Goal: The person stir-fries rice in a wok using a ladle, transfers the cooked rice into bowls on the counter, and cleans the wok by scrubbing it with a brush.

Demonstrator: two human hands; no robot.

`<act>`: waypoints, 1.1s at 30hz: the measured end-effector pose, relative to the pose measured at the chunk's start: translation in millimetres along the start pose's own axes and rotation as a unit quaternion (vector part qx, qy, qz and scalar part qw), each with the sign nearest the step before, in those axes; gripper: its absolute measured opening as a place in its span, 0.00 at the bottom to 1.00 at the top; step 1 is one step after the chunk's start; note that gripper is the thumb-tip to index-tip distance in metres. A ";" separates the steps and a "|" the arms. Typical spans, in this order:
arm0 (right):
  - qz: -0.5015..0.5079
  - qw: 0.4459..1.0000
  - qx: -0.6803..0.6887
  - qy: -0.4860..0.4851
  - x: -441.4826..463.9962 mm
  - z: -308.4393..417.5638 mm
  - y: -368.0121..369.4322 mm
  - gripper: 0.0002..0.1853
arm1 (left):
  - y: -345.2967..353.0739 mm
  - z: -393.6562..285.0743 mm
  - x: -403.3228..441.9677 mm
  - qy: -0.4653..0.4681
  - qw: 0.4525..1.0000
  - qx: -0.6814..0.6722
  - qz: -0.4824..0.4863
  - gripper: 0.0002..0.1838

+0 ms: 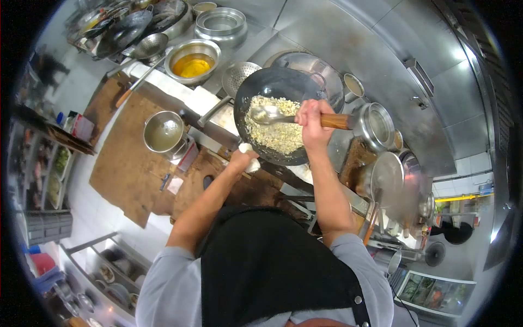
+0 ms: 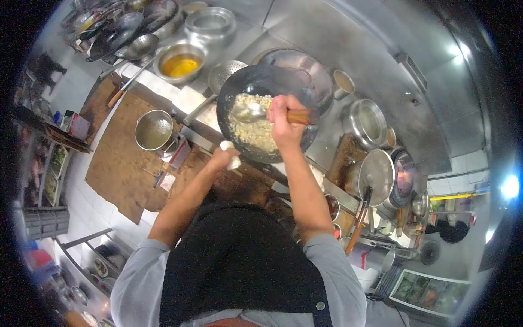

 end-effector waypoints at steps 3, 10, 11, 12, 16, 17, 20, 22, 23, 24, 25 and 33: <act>0.031 0.990 -0.112 0.078 9.1 -16.9 7.8 0.16 | -2.5 -2.0 2.0 -0.004 1.000 -0.001 0.006 0.11; -0.064 0.994 -0.087 0.025 23.6 -28.5 -39.2 0.14 | -0.9 -1.4 -4.5 0.007 1.000 -0.007 0.007 0.10; -0.069 0.992 -0.092 0.048 25.4 -40.5 -46.2 0.13 | -1.9 -2.6 -1.6 0.009 1.000 -0.002 0.006 0.10; -0.033 0.988 -0.128 0.085 34.8 -30.9 -41.4 0.12 | -1.9 -9.3 -2.1 0.011 1.000 0.022 0.012 0.10; -0.101 0.989 -0.108 0.015 44.6 0.5 -50.4 0.14 | -1.7 -13.2 -7.1 0.016 0.998 0.061 0.013 0.11; -0.093 0.990 -0.107 0.022 39.9 -19.1 -56.8 0.14 | -2.5 -11.0 -5.4 0.022 0.998 0.053 0.006 0.12; -0.051 0.989 -0.123 0.067 34.0 -46.3 -57.6 0.15 | -3.0 -9.3 -2.7 0.017 0.998 0.053 0.010 0.19; -0.071 0.981 -0.172 0.058 45.5 -9.8 -51.7 0.15 | -4.8 -9.8 1.8 0.008 0.998 0.040 0.041 0.19; -0.079 0.975 -0.198 0.056 46.6 2.4 -54.2 0.16 | -5.9 -6.4 1.9 0.001 0.998 0.030 0.056 0.19; -0.112 0.978 -0.170 0.035 43.1 11.6 -61.9 0.16 | -7.5 -0.5 7.9 0.002 0.998 0.018 0.053 0.19; -0.113 0.979 -0.167 0.022 37.6 6.0 -70.4 0.16 | -8.1 7.4 14.5 0.005 0.999 0.004 0.049 0.19; -0.109 0.986 -0.123 0.017 37.9 5.6 -85.1 0.16 | -2.2 -10.2 -1.5 -0.011 0.999 -0.004 0.034 0.14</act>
Point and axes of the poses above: each hand's wrist, its own x-axis towards the middle knuckle, its own y-axis out of the palm, z = x × y, the point moved 4 cm from there along x, towards the middle knuckle, and after that the axes turned 10 degrees about -x, right-handed, at the moved point
